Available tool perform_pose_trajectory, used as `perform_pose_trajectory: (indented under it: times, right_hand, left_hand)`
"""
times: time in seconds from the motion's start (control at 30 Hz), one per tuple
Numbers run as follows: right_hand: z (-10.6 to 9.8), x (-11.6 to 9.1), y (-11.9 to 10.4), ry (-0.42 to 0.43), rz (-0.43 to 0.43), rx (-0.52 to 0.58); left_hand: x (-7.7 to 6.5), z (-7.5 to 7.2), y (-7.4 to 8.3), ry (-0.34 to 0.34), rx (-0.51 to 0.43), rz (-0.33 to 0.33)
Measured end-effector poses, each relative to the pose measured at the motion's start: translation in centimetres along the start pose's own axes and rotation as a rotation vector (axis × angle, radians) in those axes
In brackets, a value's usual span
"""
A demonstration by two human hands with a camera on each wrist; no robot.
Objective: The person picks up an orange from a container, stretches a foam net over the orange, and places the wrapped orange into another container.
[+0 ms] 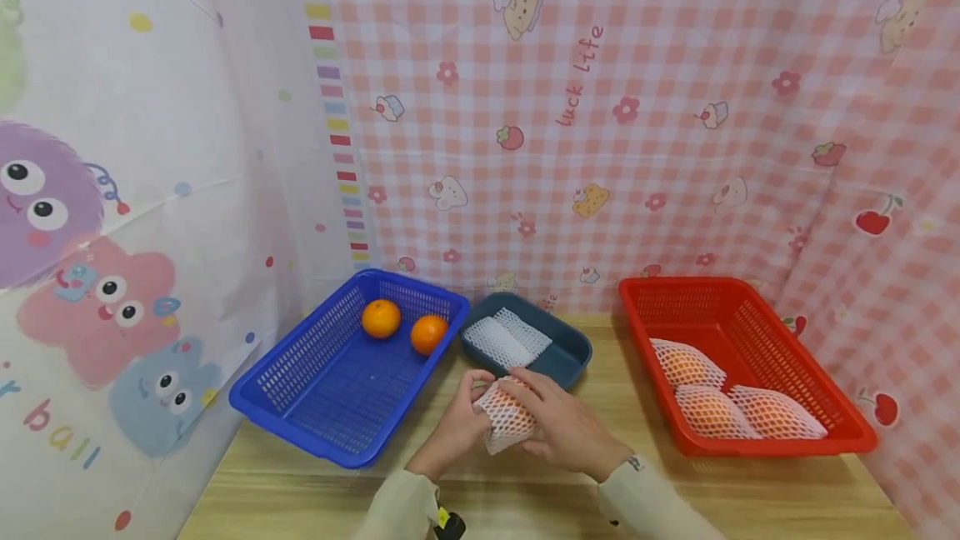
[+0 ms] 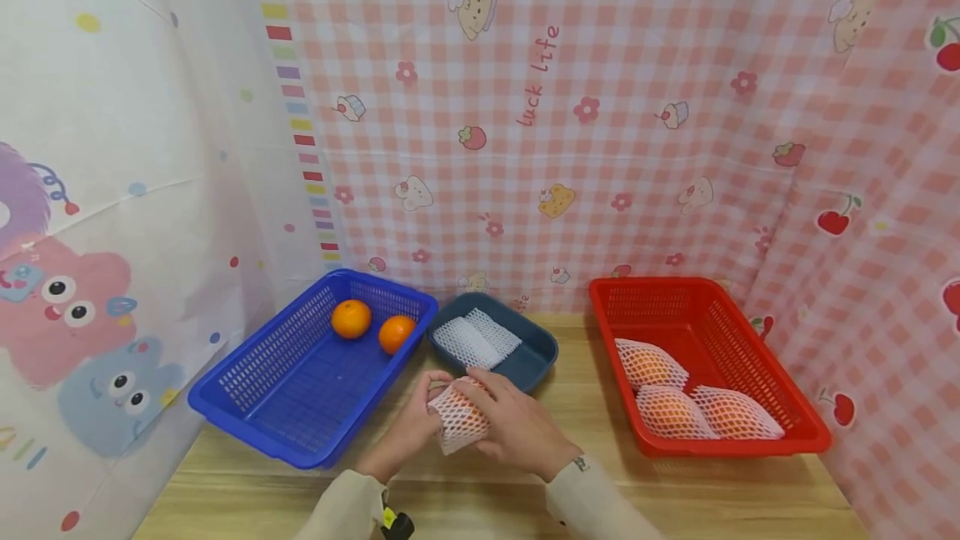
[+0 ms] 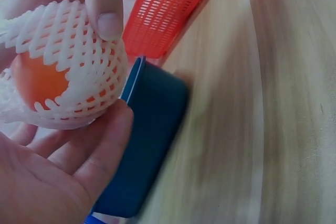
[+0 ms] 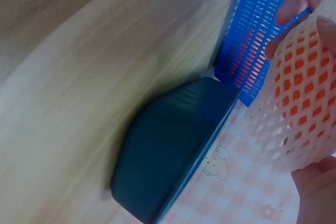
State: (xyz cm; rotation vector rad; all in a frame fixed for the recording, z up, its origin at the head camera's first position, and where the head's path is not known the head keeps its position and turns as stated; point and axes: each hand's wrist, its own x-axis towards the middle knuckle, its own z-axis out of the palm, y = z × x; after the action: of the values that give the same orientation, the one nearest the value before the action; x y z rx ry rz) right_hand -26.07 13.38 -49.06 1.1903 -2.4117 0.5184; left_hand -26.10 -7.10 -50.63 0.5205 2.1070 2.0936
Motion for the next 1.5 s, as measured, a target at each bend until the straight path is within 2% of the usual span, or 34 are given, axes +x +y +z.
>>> perform_pose_trajectory:
  times: [0.13,0.23,0.33,0.43,0.5,0.53,0.6,0.67,0.77,0.87,1.07,1.3,1.5]
  right_hand:
    - [0.2,-0.3,0.1,0.027,0.024,-0.004]
    - [0.3,-0.6,0.3,0.04,0.039,-0.003]
    - [0.5,-1.0,0.6,0.048,0.051,0.011]
    - [0.6,-1.4,0.9,0.056,0.059,0.026]
    - [0.7,-1.6,1.0,0.056,0.067,0.029]
    - [0.7,-1.7,1.0,0.054,0.073,0.029]
    - [0.7,-1.8,1.0,0.053,0.084,0.031]
    - [0.6,-1.8,1.1,0.053,0.1,0.031]
    - [0.4,-1.9,1.2,0.052,0.127,0.032]
    - [-0.1,-1.8,1.3,0.04,0.143,0.039]
    - [-2.1,-1.1,2.0,0.028,0.17,0.054]
    - [-6.8,-0.7,5.1,0.067,0.177,-0.02]
    - [-11.6,-1.7,8.8,0.098,0.299,-0.109]
  left_hand:
    - [0.0,-0.2,0.5,0.016,0.117,0.002]
    - [0.0,-0.8,1.2,0.057,0.24,0.06]
    - [0.2,-2.0,1.9,0.162,0.379,0.18]
    - [0.2,-3.6,2.2,0.32,0.539,0.266]
    - [0.2,-4.7,2.2,0.42,0.628,0.259]
    - [0.1,-5.2,2.2,0.467,0.669,0.234]
    - [-0.2,-6.0,2.2,0.534,0.752,0.158]
    - [-0.5,-6.6,2.2,0.568,0.809,0.065]
    - [-0.9,-7.1,2.1,0.565,0.867,-0.059]
    - [-1.1,-7.5,1.7,0.526,0.895,-0.11]
    - [-1.1,-8.0,1.2,0.486,0.948,-0.076]
    - [-1.0,-8.2,1.2,0.478,0.97,-0.062]
    - [-1.0,-8.2,1.2,0.483,0.966,-0.064]
